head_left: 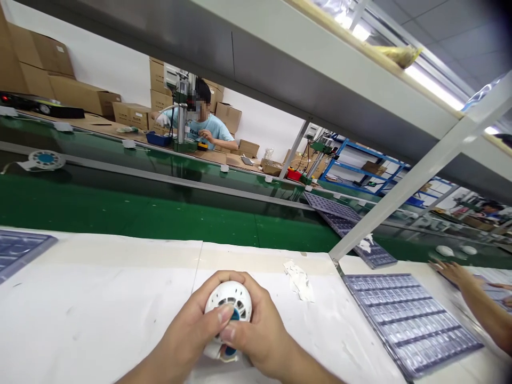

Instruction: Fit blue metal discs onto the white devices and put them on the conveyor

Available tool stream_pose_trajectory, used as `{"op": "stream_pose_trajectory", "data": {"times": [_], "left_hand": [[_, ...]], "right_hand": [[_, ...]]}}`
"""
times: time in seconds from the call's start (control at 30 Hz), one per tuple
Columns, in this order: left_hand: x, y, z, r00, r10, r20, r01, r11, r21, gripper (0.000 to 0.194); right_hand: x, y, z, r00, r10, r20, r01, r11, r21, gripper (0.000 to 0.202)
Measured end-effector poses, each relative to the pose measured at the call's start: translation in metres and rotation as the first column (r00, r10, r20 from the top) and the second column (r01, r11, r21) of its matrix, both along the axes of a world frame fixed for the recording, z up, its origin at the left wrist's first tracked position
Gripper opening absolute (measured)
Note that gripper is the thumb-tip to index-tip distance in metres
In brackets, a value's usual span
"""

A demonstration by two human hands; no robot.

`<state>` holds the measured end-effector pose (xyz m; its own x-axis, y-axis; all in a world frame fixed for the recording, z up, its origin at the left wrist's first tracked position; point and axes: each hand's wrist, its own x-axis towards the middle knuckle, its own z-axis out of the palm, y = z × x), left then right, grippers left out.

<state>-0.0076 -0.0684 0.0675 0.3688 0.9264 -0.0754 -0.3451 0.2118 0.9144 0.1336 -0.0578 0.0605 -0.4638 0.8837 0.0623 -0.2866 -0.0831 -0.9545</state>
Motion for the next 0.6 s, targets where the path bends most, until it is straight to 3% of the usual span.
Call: {"op": "stream_pose_trajectory", "data": {"times": [0.13, 0.23, 0.33, 0.43, 0.6], "left_hand": [[-0.002, 0.0, 0.002, 1.0, 0.014, -0.006, -0.014, 0.999, -0.053, 0.047], [-0.003, 0.006, 0.001, 0.996, 0.086, 0.007, -0.084, 0.992, -0.098, 0.05], [-0.009, 0.022, -0.007, 0.947, 0.319, 0.048, -0.296, 0.918, -0.263, 0.05], [-0.018, 0.041, -0.017, 0.862, 0.5, 0.075, -0.435, 0.809, -0.395, 0.047], [-0.024, 0.053, -0.026, 0.866, 0.495, 0.072, -0.438, 0.82, -0.369, 0.043]], "right_hand": [[-0.002, 0.001, -0.002, 0.998, 0.066, -0.008, -0.066, 0.995, -0.075, 0.063], [0.004, 0.008, -0.005, 0.992, 0.125, 0.019, -0.125, 0.992, -0.017, 0.071], [0.015, 0.022, -0.015, 0.985, -0.144, 0.093, 0.134, 0.986, 0.103, 0.061], [0.025, 0.037, -0.025, 0.907, -0.392, 0.155, 0.374, 0.918, 0.132, 0.047], [0.03, 0.048, -0.031, 0.862, -0.456, 0.22, 0.437, 0.89, 0.134, 0.039]]}}
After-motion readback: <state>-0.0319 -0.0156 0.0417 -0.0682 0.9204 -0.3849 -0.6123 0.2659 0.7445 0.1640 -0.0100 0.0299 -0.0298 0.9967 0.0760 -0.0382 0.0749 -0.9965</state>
